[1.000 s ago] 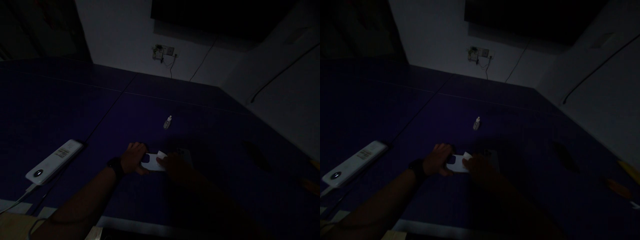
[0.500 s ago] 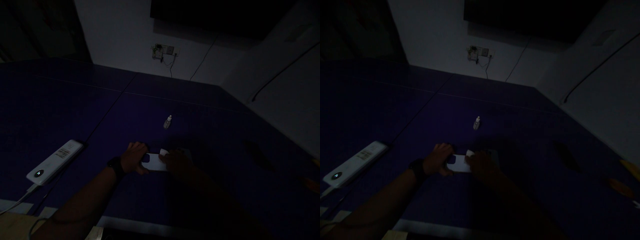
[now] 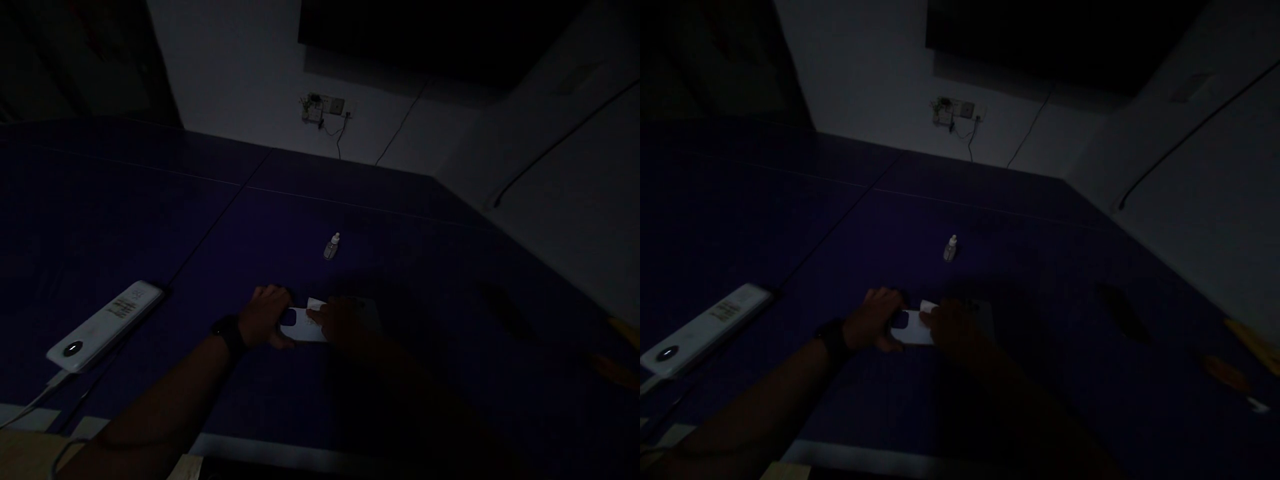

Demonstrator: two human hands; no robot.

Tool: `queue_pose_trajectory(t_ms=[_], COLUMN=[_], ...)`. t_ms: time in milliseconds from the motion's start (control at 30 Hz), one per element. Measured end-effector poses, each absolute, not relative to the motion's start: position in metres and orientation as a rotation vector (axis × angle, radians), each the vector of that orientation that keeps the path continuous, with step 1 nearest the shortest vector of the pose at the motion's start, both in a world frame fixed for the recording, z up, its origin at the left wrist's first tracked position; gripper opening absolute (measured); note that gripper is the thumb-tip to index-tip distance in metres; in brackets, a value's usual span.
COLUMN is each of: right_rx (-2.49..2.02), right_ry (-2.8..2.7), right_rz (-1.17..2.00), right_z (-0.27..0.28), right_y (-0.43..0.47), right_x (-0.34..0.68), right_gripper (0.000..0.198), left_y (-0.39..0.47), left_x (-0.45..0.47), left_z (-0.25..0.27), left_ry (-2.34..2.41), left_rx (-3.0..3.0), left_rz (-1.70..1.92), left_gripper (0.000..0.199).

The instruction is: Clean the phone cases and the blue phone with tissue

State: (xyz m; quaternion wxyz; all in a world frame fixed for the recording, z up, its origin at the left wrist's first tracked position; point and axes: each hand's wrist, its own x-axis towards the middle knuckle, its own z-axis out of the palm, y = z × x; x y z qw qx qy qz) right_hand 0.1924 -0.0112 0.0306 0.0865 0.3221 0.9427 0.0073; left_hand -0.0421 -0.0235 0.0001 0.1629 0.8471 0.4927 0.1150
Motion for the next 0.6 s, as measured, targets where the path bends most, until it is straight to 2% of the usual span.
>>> queue_pose_trajectory(t_ms=[133, 267, 467, 600], right_rx=[0.987, 0.922, 0.885, 0.897], right_ry=[2.783, 2.841, 2.879, 2.88], right_rz=[0.028, -0.013, -0.136, -0.126], right_z=[0.029, 0.035, 0.036, 0.031], right_y=[-0.01, -0.01, -0.008, -0.008], right_x=[0.201, 0.184, 0.158, 0.166], right_gripper=[0.043, 0.04, 0.034, 0.04], left_y=[-0.023, -0.022, -0.022, -0.023], left_x=[-0.043, -0.043, -0.042, -0.042], left_z=[-0.001, -0.003, -0.003, -0.001], left_ry=[1.381, 1.389, 1.434, 1.433], left_rx=[2.429, 2.439, 2.444, 2.437], left_rz=[0.333, 0.332, 0.275, 0.3], left_gripper=[0.071, 0.066, 0.067, 0.071])
